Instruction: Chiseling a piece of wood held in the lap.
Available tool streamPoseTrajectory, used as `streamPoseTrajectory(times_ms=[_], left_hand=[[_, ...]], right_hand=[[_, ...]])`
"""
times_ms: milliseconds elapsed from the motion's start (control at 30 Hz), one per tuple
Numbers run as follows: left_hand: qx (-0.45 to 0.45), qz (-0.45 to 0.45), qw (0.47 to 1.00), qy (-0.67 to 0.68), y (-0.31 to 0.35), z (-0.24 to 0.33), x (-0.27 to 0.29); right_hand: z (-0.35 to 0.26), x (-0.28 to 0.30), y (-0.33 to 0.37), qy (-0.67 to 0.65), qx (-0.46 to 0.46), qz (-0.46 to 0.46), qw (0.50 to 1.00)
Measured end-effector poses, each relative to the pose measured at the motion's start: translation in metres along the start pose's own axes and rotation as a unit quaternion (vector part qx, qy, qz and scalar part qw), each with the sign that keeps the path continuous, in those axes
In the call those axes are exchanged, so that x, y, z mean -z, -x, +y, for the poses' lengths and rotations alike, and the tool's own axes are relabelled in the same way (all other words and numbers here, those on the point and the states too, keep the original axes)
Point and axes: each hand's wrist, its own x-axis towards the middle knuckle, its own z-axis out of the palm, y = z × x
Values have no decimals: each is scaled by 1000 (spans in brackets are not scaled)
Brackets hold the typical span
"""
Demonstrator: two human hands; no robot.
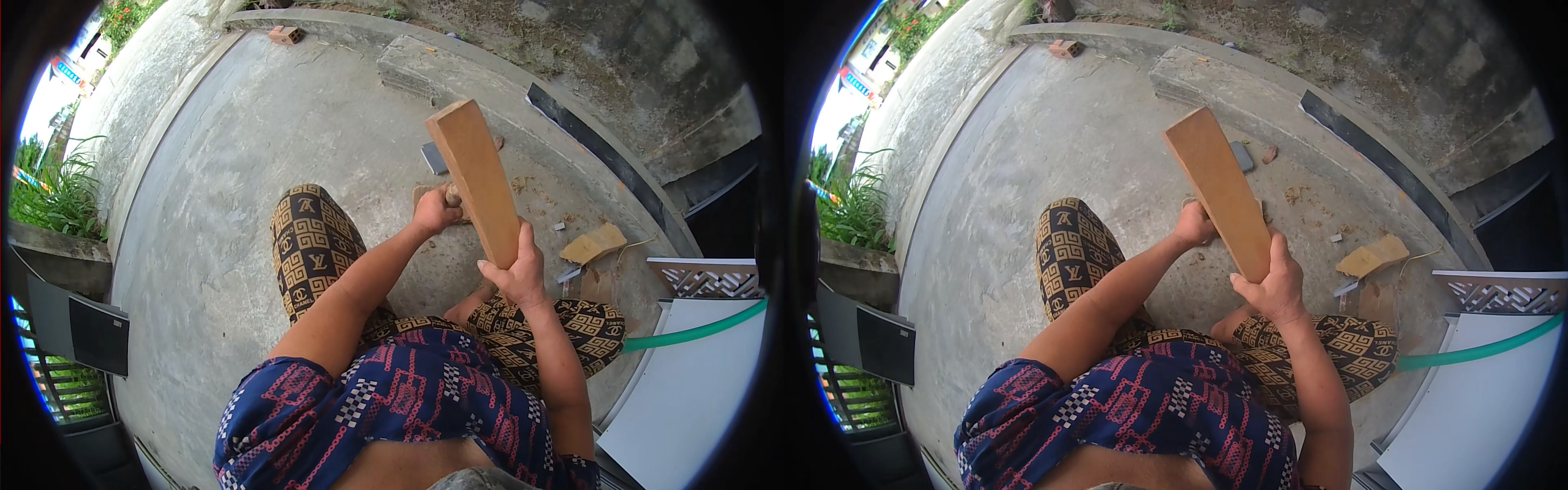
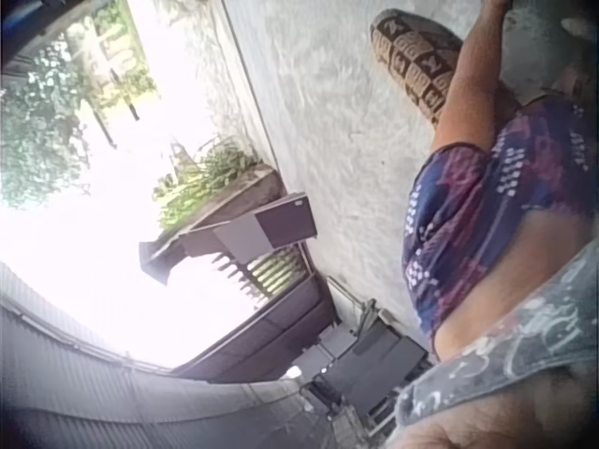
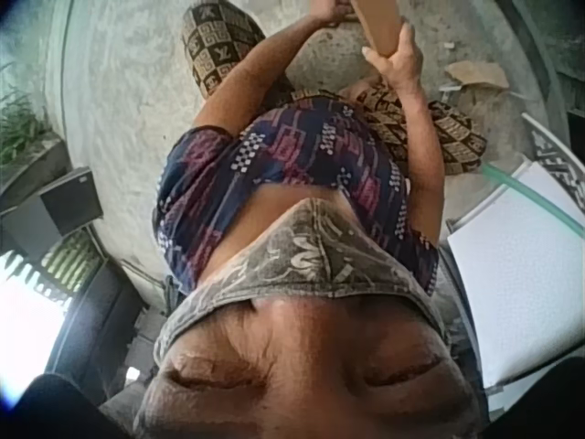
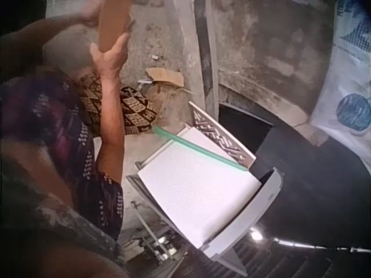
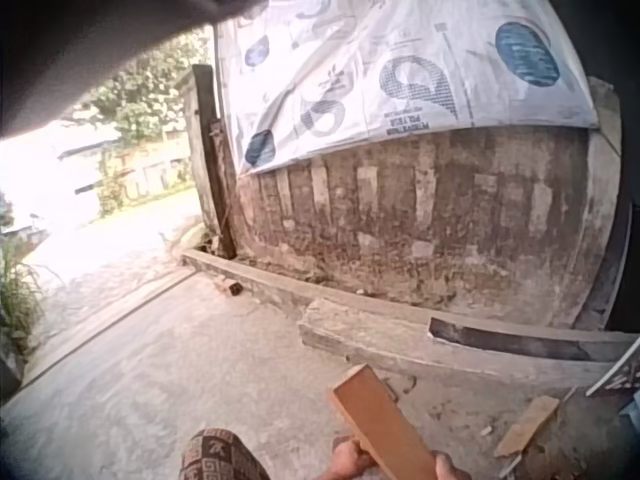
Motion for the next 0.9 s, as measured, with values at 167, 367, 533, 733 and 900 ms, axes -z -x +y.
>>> streamPoseTrajectory(times_ms=[167,367,533,733,900], left_hand=[[3,16,1000,-13,-2,-13,-4],[25,50,998,15,10,20,6],[70,92,989,97,-13,-3,9],[69,81,992,68,-10,-5,22],[62,85,994,14,-6,-4,12]], right_hand=[[39,-8,-2,165,-96,-100,977],[35,7,-8,-93,-126,-40,987],[17,15,-15,-289,-230,22,929],[22,8,-15,-261,-230,19,937],[23,6,-12,-237,-207,2,949]])
